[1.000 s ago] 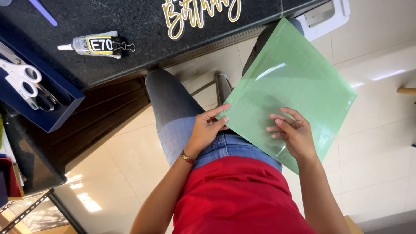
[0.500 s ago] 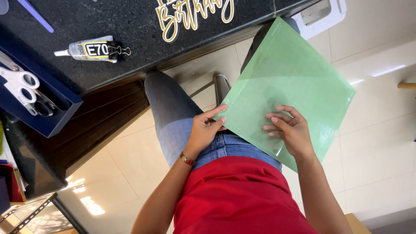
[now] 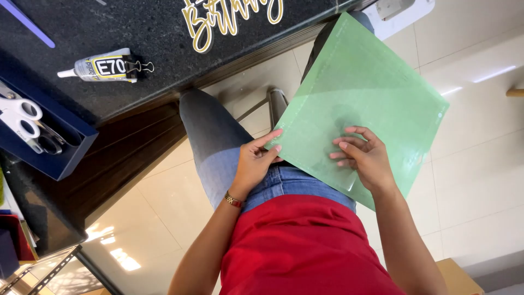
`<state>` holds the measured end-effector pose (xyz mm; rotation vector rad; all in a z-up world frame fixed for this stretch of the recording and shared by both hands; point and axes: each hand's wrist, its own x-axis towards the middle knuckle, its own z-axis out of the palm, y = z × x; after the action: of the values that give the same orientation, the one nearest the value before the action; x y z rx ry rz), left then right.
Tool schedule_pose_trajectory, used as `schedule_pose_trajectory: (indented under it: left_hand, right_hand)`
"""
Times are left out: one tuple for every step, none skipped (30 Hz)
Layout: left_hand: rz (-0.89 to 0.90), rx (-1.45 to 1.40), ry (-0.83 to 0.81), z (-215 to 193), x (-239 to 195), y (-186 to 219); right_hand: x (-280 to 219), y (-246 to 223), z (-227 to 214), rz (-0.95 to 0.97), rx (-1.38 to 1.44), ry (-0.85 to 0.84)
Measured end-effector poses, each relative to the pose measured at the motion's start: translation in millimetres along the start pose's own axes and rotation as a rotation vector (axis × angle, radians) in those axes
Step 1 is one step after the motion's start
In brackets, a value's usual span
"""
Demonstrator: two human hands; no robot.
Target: Assembling decorative cake toppers by peeling protective film and gluing components together
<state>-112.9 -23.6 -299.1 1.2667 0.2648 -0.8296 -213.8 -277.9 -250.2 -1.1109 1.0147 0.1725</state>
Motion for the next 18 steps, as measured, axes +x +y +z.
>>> schedule_pose_trajectory:
  left_hand:
    - [-0.001,0.001,0.000,-2.6,1.9,-7.4]
    - [0.004,0.000,0.000,-5.3,3.7,-14.6]
    - [0.009,0.000,0.000,-8.1,5.9,-21.8]
    - [0.009,0.001,0.000,-7.4,5.4,-19.3]
    - [0.010,0.004,0.002,-6.8,4.5,-16.8]
    - [0.012,0.006,0.004,-6.2,3.7,-14.3]
    - [0.011,0.006,0.005,-6.4,4.2,-15.5]
    - [0.015,0.004,0.004,-6.6,4.7,-16.7]
    - [0.018,0.002,0.004,-6.7,4.9,-18.0]
    - [0.017,0.002,0.004,-7.1,4.8,-18.4]
    - [0.020,0.003,0.005,-7.2,4.8,-18.8]
    - [0.023,0.005,0.006,-7.3,4.9,-19.1]
    - [0.023,0.005,0.005,-7.3,5.0,-18.9]
    - [0.023,0.008,0.004,-7.4,5.0,-18.5]
    - [0.024,0.011,0.004,-7.6,4.9,-18.2]
    - [0.024,0.012,0.003,-6.9,4.4,-16.8]
    - [0.023,0.015,0.006,-6.5,3.9,-14.9]
    - [0.021,0.019,0.009,-5.9,3.4,-13.0]
  right_hand:
    - [0.2,0.6,-0.5,0.001,0.001,0.000]
    - [0.3,1.1,-1.0,0.001,-0.002,0.002]
    - [0.9,1.5,-1.3,0.001,-0.004,0.003]
    - [1.1,1.5,-1.3,0.001,-0.004,0.002]
    - [1.1,1.6,-1.2,0.001,-0.003,0.002]
    - [1.0,1.8,-1.1,0.001,-0.002,0.002]
    - [1.4,2.1,-1.1,0.001,-0.001,0.002]
    - [1.8,2.5,-1.2,0.002,0.000,0.001]
    - [1.8,3.0,-1.3,0.003,0.001,0.001]
    - [1.4,2.9,-0.9,0.004,0.002,0.001]
    - [1.1,2.6,-0.7,0.002,-0.007,0.004]
    - [0.7,2.2,-0.5,0.000,-0.016,0.007]
    - [1.0,2.4,-0.3,0.000,-0.016,0.008]
    - [1.1,2.5,-0.1,0.000,-0.020,0.012]
    - [1.2,2.9,0.2,0.000,-0.023,0.016]
    - [0.3,1.5,1.1,0.000,-0.023,0.016]
    - [-0.5,0.3,2.3,-0.001,-0.029,0.023]
    - [-1.4,-1.2,3.4,-0.001,-0.036,0.031]
